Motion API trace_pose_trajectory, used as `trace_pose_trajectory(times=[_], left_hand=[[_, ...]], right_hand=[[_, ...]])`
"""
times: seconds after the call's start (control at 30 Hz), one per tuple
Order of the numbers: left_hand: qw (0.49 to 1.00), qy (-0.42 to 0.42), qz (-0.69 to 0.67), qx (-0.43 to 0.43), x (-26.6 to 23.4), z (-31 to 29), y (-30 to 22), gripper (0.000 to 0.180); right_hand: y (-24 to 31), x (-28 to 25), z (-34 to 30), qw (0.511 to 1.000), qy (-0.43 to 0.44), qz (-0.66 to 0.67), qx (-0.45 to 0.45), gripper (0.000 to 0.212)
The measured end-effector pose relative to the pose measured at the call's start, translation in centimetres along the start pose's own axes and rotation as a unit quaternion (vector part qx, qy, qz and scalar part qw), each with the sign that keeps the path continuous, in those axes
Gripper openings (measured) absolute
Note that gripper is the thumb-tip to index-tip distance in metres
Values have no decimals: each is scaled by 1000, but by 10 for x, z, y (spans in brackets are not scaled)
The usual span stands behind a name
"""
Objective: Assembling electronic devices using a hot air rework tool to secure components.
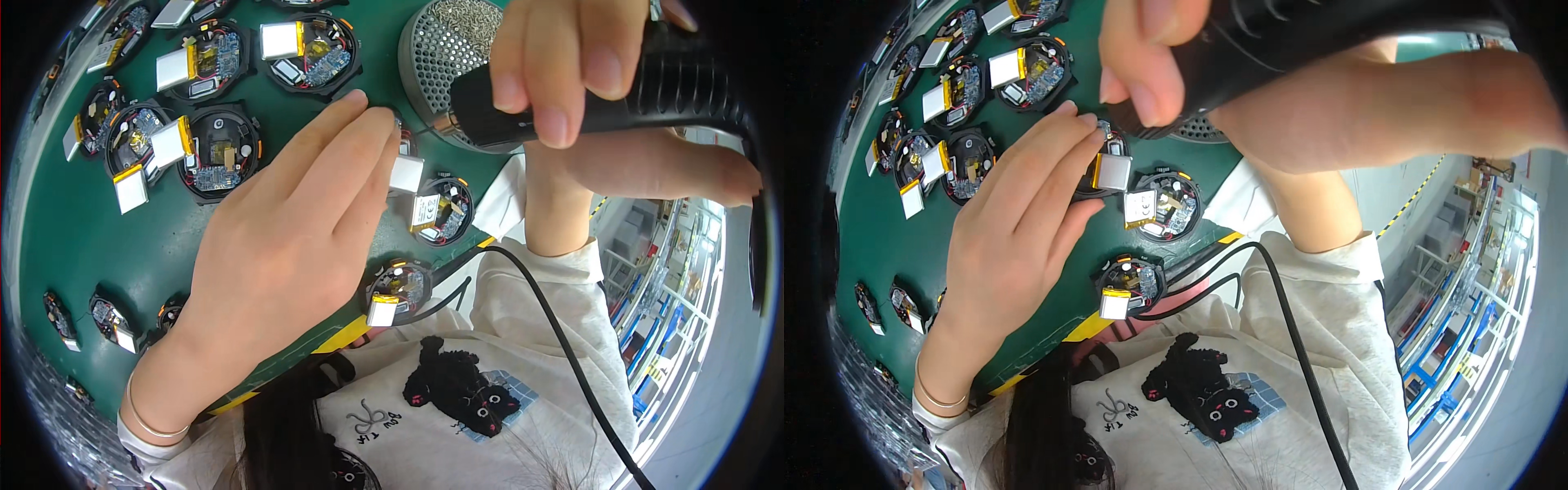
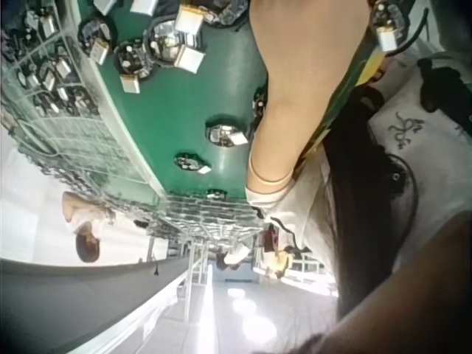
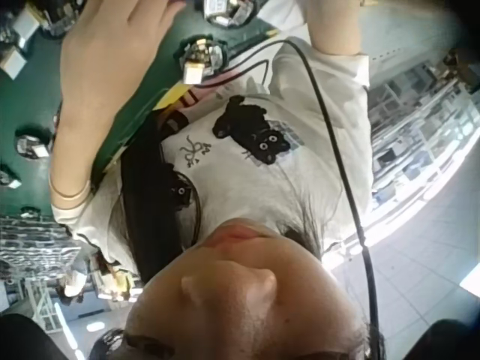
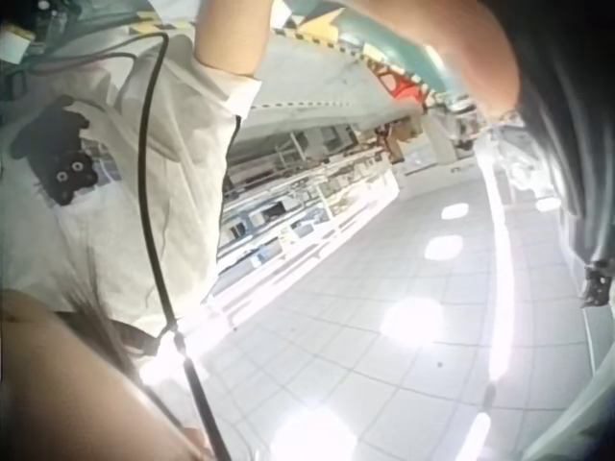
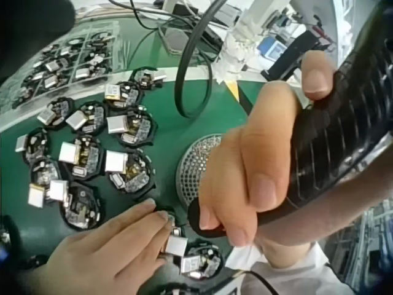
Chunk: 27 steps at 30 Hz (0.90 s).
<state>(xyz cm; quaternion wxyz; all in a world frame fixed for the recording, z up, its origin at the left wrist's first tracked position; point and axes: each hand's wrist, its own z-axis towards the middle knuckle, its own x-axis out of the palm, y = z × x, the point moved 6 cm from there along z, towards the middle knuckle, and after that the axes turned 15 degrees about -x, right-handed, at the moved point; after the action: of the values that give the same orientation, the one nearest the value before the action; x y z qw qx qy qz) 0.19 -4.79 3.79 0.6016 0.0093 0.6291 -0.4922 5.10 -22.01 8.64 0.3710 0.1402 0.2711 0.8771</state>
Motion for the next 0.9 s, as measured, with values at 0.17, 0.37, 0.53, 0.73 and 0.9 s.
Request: trace_pose_trajectory(times=[0.17, 0.37, 0.53, 0.73, 0.9], left_hand=[[1000, 15, 3, 4, 2, 0, 0, 43], [1000, 12, -8, 1, 0, -1, 0, 42], [995, 39, -55, -69, -1, 2, 5, 42], [999, 41, 20, -8, -1, 2, 0, 42], [999, 47, 19, -9, 0, 2, 0, 42]], right_hand=[[0, 0, -10, 1000, -7, -27, -6, 93], [0, 5, -13, 999, -9, -38, -7, 93], [0, 4, -13, 999, -7, -45, -10, 92], [2, 1, -13, 998, -1, -55, -8, 91], [11, -3, -11, 998, 4, -66, -6, 91]])
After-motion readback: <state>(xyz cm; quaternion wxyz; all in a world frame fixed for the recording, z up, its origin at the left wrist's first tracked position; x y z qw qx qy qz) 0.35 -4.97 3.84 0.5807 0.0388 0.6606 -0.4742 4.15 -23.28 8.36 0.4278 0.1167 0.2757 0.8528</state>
